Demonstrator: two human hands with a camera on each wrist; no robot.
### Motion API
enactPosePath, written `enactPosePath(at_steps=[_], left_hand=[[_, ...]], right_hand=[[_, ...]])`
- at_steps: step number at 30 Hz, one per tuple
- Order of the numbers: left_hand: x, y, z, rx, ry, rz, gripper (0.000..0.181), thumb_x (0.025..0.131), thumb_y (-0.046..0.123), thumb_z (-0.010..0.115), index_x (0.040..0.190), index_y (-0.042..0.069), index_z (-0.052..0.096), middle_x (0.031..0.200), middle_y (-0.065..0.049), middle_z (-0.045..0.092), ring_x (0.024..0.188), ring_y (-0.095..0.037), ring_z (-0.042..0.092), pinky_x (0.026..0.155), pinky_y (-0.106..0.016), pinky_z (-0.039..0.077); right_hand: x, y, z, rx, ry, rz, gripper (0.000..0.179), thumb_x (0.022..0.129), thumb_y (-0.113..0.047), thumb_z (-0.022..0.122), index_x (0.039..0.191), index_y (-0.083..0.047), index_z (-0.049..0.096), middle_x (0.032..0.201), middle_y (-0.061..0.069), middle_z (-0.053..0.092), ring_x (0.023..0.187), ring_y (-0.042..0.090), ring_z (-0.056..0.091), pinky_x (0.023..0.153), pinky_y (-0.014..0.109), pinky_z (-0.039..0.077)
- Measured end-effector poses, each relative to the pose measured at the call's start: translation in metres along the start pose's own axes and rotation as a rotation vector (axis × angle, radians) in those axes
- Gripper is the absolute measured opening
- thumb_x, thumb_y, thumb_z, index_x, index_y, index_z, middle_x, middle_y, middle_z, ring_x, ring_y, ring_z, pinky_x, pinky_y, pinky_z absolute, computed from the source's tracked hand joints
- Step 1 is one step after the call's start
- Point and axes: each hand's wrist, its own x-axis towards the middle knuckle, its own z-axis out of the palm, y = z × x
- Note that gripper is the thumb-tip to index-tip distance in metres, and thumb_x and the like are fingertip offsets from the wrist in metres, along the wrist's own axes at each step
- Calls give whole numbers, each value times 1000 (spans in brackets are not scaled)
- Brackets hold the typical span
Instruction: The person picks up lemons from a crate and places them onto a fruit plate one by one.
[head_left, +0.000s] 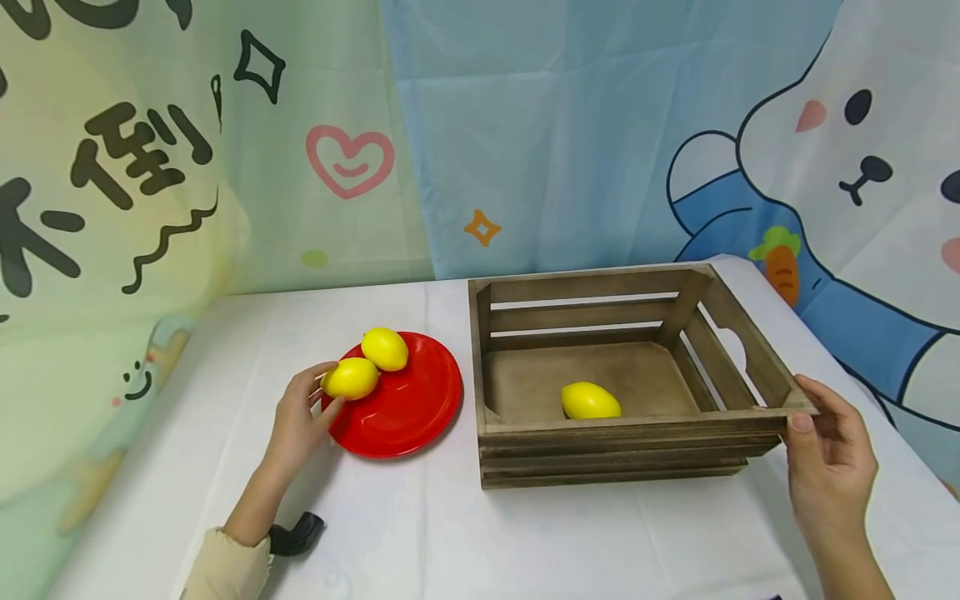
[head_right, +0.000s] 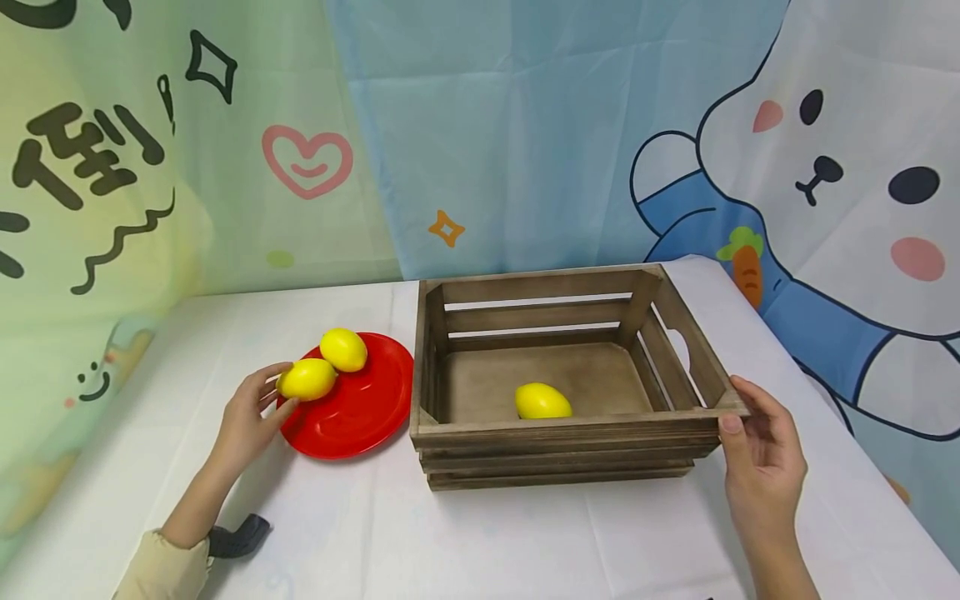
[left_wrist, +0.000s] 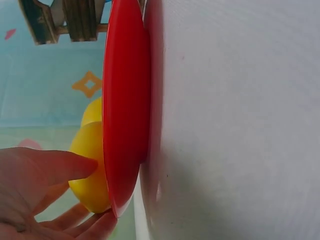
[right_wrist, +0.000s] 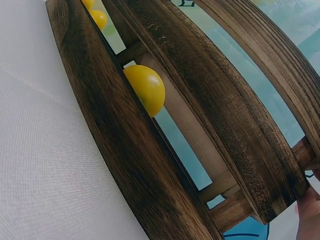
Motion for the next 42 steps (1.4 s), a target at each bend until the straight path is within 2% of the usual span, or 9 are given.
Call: enactPosePath(at_steps=[7,11,14,20,26,30,33,37,42], left_hand=[[4,3,1,-13,-9,-36,48,89,0,67,133,-5,48,132,-28,46,120,-47,52,99,-52,45],[7,8,1,-29,-14,-81,50,92,10,66,135,-3,46,135,-26,45,124,-45,50,101,-52,44],[6,11,1,-36,-5,-85,50,93,12,65,136,-3,45,136,-26,44,126,-43,48,101,-53,45],[3,14,0,-31,54,-32,46,93,10,65,133,-3,47,135,-25,45,125,-42,49,98,-55,47],[0,19,1,-36,137,60,38,92,6,64,127,-3,53,130,-23,51,121,-39,51,95,-56,48],[-1,26,1,-33,155,92,38,91,6,65,126,-2,54,128,-19,54,118,-34,54,92,-54,50],[-2,33,0,-45,144,83,38,91,7,66,127,-1,54,128,-17,55,118,-32,56,91,-44,53],[-5,44,-1,-78,116,76,38,92,9,65,128,2,54,128,-14,56,119,-32,57,90,-23,51],[-8,58,2,-132,94,123,36,92,5,65,126,2,55,127,-14,57,116,-31,58,86,-8,45]], right_hand=[[1,-1,-1,-1,6,-8,38,93,16,48,130,21,44,113,17,58,92,17,54,78,17,52],[1,-3,-1,-11,18,-5,38,93,16,48,130,20,45,113,17,58,93,17,54,80,17,52],[1,-3,-2,-1,17,1,38,93,17,47,130,20,44,115,18,57,96,19,55,83,18,52],[3,-3,-2,-10,5,7,38,93,17,47,131,20,44,117,18,57,97,19,56,84,18,52],[4,-4,0,16,-17,0,39,93,18,45,131,21,42,119,19,56,99,20,58,85,19,53],[5,-4,0,22,-19,-5,39,93,19,44,131,22,41,119,20,56,100,21,59,86,20,53],[6,-3,-1,16,-20,-9,39,93,18,45,131,22,42,119,20,57,100,22,60,86,20,53],[4,-4,-2,3,-16,-12,39,93,18,46,131,22,42,118,19,57,99,21,60,86,20,53],[1,-3,-3,-13,-24,-8,39,92,19,44,131,21,43,117,18,57,98,19,59,84,18,52]])
